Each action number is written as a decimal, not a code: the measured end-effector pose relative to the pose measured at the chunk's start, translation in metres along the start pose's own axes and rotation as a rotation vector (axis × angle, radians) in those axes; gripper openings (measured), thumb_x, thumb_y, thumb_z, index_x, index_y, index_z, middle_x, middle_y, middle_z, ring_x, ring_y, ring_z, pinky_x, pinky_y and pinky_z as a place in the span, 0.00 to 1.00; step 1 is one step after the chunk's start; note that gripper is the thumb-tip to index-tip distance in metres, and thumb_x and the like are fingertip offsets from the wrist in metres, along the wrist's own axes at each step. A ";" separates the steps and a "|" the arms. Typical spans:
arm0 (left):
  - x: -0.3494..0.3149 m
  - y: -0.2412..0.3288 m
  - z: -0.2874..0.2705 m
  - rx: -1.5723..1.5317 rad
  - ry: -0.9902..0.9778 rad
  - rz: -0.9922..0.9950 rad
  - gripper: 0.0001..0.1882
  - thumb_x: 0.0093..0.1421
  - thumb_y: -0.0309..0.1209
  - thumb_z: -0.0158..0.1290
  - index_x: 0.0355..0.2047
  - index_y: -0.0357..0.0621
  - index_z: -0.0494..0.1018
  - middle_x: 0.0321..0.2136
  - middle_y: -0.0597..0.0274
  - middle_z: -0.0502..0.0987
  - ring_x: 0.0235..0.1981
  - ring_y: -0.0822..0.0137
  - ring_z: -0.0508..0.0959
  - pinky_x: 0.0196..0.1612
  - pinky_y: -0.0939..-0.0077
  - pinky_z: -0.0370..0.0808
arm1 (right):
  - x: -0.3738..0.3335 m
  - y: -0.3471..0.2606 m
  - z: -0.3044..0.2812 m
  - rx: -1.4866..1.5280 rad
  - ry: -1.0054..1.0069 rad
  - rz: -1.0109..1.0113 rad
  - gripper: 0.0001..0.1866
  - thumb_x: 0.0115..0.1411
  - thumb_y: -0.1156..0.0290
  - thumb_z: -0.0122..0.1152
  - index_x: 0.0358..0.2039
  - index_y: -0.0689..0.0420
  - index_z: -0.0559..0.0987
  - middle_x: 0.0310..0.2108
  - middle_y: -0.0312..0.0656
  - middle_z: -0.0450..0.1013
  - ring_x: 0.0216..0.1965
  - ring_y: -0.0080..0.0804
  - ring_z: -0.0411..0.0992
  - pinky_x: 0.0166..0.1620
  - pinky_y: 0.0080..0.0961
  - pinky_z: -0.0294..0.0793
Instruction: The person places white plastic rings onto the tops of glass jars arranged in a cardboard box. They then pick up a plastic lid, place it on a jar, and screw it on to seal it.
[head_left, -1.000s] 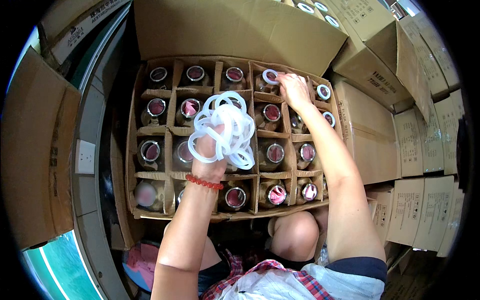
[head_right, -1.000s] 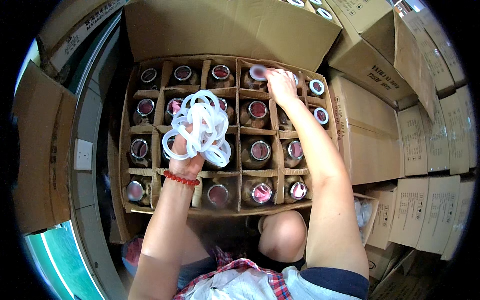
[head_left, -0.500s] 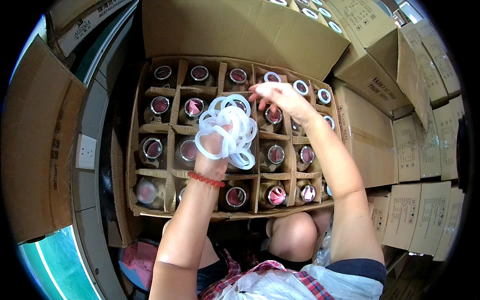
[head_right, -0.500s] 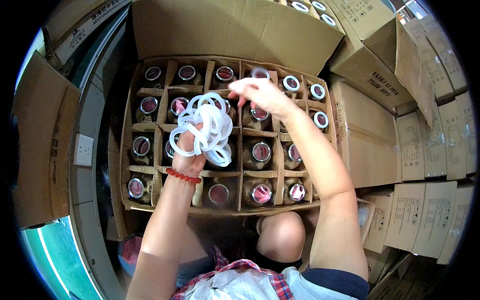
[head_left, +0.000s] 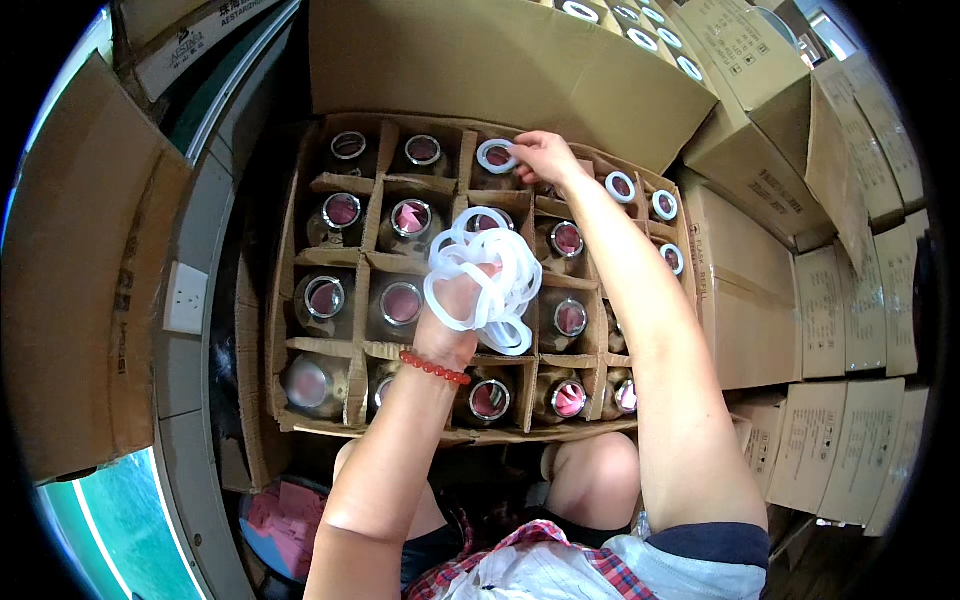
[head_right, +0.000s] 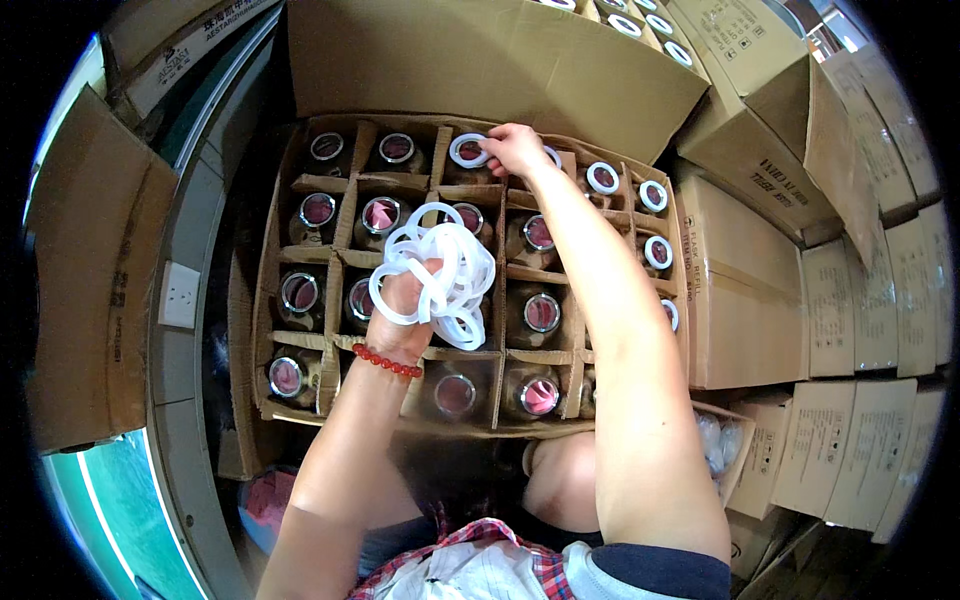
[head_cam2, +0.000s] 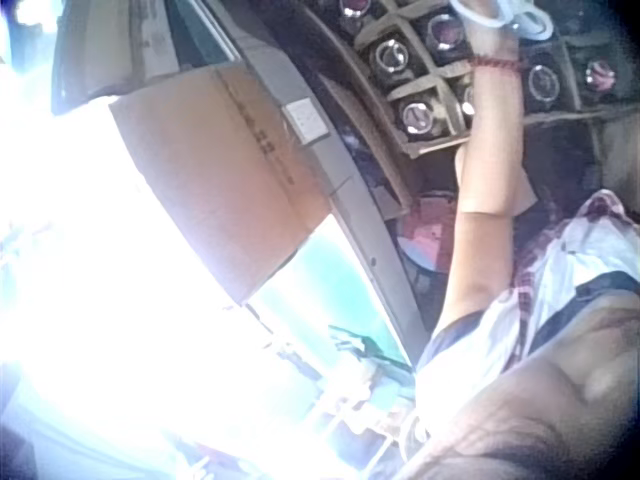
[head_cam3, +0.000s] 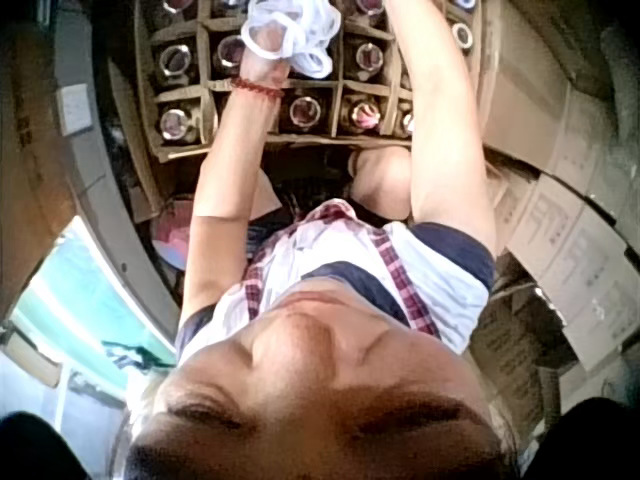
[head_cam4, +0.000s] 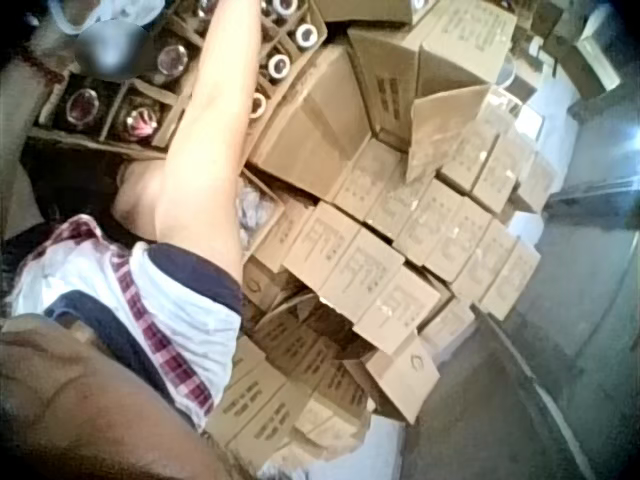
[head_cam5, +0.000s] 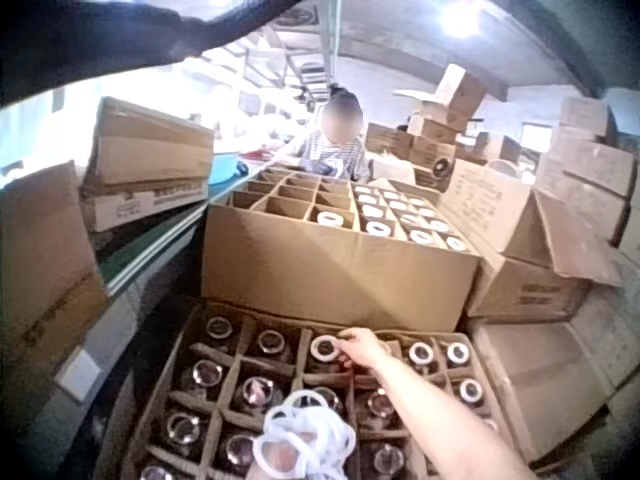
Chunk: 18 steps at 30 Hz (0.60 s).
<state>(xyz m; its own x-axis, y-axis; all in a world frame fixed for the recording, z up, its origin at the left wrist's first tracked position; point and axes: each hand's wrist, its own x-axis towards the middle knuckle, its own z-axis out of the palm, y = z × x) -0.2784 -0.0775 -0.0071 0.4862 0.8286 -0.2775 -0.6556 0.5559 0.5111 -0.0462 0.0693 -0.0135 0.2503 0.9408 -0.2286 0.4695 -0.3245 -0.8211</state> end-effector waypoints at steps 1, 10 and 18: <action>0.000 0.001 0.000 0.001 -0.004 -0.005 0.21 0.50 0.27 0.58 0.46 0.38 0.70 0.39 0.59 0.76 0.40 0.66 0.77 0.42 0.74 0.75 | 0.001 0.001 0.000 -0.132 0.063 -0.012 0.19 0.55 0.66 0.62 0.43 0.65 0.75 0.26 0.40 0.76 0.26 0.21 0.74 0.25 0.18 0.74; -0.005 0.008 0.001 -0.001 -0.027 -0.011 0.22 0.49 0.28 0.59 0.46 0.40 0.70 0.38 0.61 0.76 0.38 0.68 0.77 0.41 0.75 0.75 | -0.020 0.007 0.010 -1.007 0.340 -0.469 0.13 0.56 0.59 0.57 0.38 0.50 0.78 0.35 0.46 0.74 0.39 0.46 0.74 0.40 0.43 0.74; -0.012 0.010 0.008 0.043 -0.054 0.007 0.23 0.51 0.34 0.59 0.47 0.41 0.70 0.37 0.63 0.77 0.37 0.70 0.77 0.40 0.74 0.74 | 0.009 0.003 0.011 -0.854 0.314 -0.416 0.11 0.56 0.58 0.57 0.35 0.48 0.80 0.36 0.44 0.74 0.39 0.47 0.74 0.41 0.43 0.73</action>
<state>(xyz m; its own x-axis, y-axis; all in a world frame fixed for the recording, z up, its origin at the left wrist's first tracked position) -0.2865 -0.0826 0.0079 0.5127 0.8272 -0.2299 -0.6341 0.5454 0.5482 -0.0522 0.0776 -0.0241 0.0822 0.9670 0.2411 0.9908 -0.0530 -0.1248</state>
